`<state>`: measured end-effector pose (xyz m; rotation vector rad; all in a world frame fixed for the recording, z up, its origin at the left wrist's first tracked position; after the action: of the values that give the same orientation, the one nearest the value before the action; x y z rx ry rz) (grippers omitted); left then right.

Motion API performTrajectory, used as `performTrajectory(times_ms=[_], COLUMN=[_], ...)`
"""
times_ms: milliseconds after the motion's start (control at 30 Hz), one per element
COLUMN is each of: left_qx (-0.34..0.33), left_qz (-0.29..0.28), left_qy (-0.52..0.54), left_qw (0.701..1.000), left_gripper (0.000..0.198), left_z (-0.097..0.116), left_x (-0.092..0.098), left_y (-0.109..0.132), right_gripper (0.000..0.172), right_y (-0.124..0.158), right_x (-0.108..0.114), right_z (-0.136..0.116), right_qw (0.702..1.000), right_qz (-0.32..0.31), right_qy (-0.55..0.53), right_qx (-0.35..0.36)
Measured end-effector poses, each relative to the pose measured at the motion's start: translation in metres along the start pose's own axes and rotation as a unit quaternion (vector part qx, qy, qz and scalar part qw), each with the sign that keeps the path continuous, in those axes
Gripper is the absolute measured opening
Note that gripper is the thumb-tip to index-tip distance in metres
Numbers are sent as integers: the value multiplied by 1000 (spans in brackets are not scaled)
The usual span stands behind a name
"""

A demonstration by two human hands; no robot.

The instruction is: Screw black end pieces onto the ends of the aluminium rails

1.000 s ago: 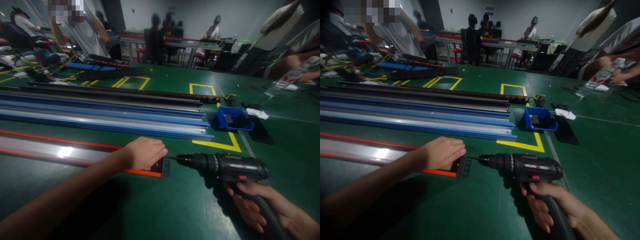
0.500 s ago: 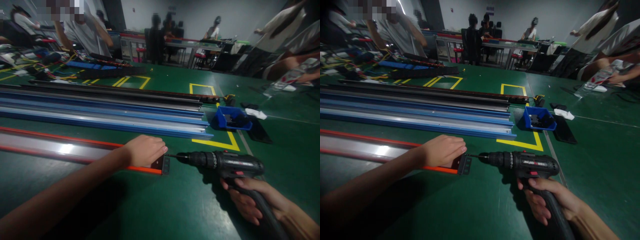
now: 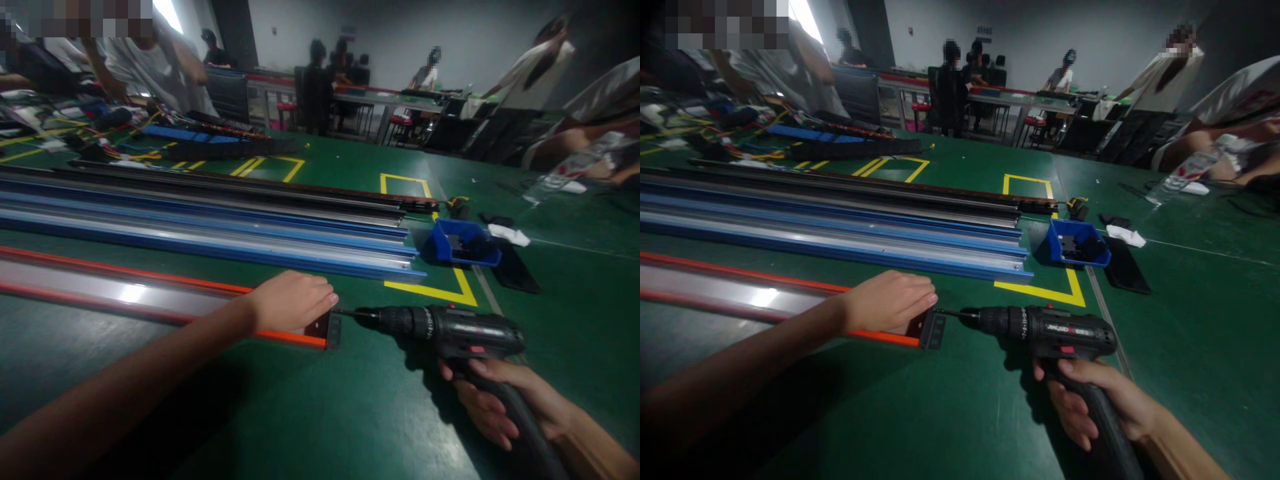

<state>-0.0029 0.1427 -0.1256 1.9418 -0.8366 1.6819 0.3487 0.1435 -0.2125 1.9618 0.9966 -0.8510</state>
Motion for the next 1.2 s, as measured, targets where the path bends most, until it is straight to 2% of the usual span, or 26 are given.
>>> performTrajectory(times_ms=[233,467,733,1000,1200], left_qx=[-12,-23,-29,-22,-36], left_qz=[18,17,3,17,-1], left_qy=[-18,-44,-51,-26,-50], left_qw=[1000,999,998,999,998], left_gripper=[18,18,15,15,13], left_z=[2,4,4,1,4], left_x=[0,3,3,-3,1], left_y=[0,-1,-2,-1,-2], right_gripper=[31,32,23,25,23], right_y=[8,8,7,8,7], right_x=[-9,-13,-29,-19,-29], right_z=[-11,-11,-14,-12,-14], right_qw=[998,998,999,999,999], right_qz=[57,54,36,26,39], right_qy=[21,11,20,17,13], right_qx=[-34,-26,-22,-20,-26])
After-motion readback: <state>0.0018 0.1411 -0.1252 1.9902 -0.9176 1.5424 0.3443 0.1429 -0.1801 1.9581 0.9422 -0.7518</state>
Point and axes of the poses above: each hand's wrist, its own y-axis away from the middle knuckle, its own x-axis out of the back of the hand, z = x × y, the point moved 4 cm from there along -y, towards the middle knuckle, and after that the axes turned 9 degrees about -y, right-handed, at the moved point
